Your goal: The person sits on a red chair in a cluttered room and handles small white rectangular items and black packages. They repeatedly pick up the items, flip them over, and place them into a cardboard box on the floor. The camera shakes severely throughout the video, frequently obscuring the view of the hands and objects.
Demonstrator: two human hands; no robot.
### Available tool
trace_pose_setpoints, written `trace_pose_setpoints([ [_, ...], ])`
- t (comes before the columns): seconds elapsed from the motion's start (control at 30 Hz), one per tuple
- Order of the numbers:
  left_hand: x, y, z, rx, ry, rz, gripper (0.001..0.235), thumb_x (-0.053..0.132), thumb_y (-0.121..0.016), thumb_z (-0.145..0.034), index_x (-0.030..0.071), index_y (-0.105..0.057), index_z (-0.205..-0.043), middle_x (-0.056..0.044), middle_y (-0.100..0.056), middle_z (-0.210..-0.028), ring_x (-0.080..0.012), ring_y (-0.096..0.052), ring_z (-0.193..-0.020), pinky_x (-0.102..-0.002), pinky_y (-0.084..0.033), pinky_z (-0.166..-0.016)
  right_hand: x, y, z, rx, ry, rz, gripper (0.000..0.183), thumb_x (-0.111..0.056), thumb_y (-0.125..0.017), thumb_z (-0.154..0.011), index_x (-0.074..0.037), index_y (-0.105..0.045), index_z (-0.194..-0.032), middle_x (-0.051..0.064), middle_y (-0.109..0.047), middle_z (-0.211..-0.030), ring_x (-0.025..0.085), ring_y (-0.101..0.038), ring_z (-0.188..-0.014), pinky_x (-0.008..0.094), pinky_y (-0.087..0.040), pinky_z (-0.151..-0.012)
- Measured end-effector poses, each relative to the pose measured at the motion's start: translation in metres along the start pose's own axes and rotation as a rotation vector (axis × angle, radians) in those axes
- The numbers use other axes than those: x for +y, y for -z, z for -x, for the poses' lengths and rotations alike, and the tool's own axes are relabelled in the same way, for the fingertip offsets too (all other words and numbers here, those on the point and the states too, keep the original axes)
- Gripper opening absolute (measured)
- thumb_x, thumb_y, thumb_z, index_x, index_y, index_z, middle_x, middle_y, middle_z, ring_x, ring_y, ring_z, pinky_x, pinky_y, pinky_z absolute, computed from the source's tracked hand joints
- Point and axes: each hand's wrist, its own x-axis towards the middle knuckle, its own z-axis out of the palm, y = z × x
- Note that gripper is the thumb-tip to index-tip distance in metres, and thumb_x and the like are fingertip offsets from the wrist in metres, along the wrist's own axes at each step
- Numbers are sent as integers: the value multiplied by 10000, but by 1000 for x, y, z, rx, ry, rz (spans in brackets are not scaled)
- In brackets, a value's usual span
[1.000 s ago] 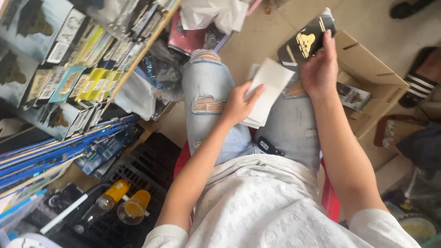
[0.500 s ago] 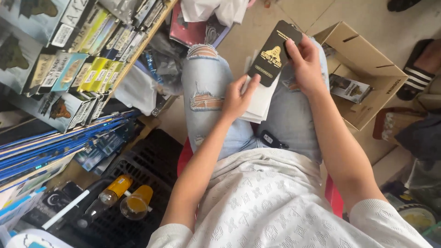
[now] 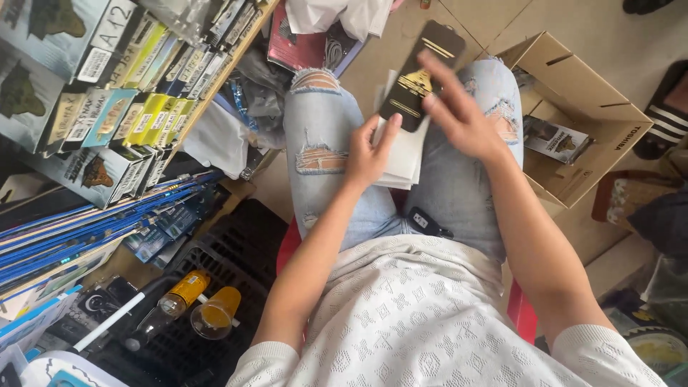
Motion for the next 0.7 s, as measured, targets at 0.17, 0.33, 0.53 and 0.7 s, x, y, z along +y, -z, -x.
trace_pose_setpoints([
  [0.17,34,5,-5,95,-100,-20,323,335,-557,-1085,101,-699,-913,3,-692,-755,-37,-544,-803,-274,-515,-797,0,-6,-1,-336,-51,-362,441,-124,-515,-1067,1,-517,-1490,239,-495,-1548,338,-382,-1468,558,-293,-1204],
  [0.33,-52,-1,-13,128,-138,-35,302,320,-606,-1068,101,-691,-877,-25,-675,-723,-49,-575,-805,-273,-507,-755,20,-1,0,-162,-69,-221,380,-137,-483,-1112,-14,-566,-1462,213,-551,-1491,320,-431,-1445,522,-327,-1212],
  [0.53,-3,-8,-6,69,-33,-124,374,481,-518,-986,213,-479,-728,93,-366,-627,-54,-357,-603,-302,-285,-562,31,3,-5,122,-317,-361,707,-501,-455,-1076,-221,-209,-1677,65,-327,-1712,183,-356,-1427,354,-298,-1177],
  [0.7,12,-7,-3,55,-74,-49,380,464,-492,-993,172,-483,-750,99,-326,-621,-37,-307,-580,-272,-248,-546,4,-1,-7,15,-289,-231,570,-288,-367,-1157,-140,-166,-1670,2,-26,-1747,180,-31,-1626,390,-164,-1318],
])
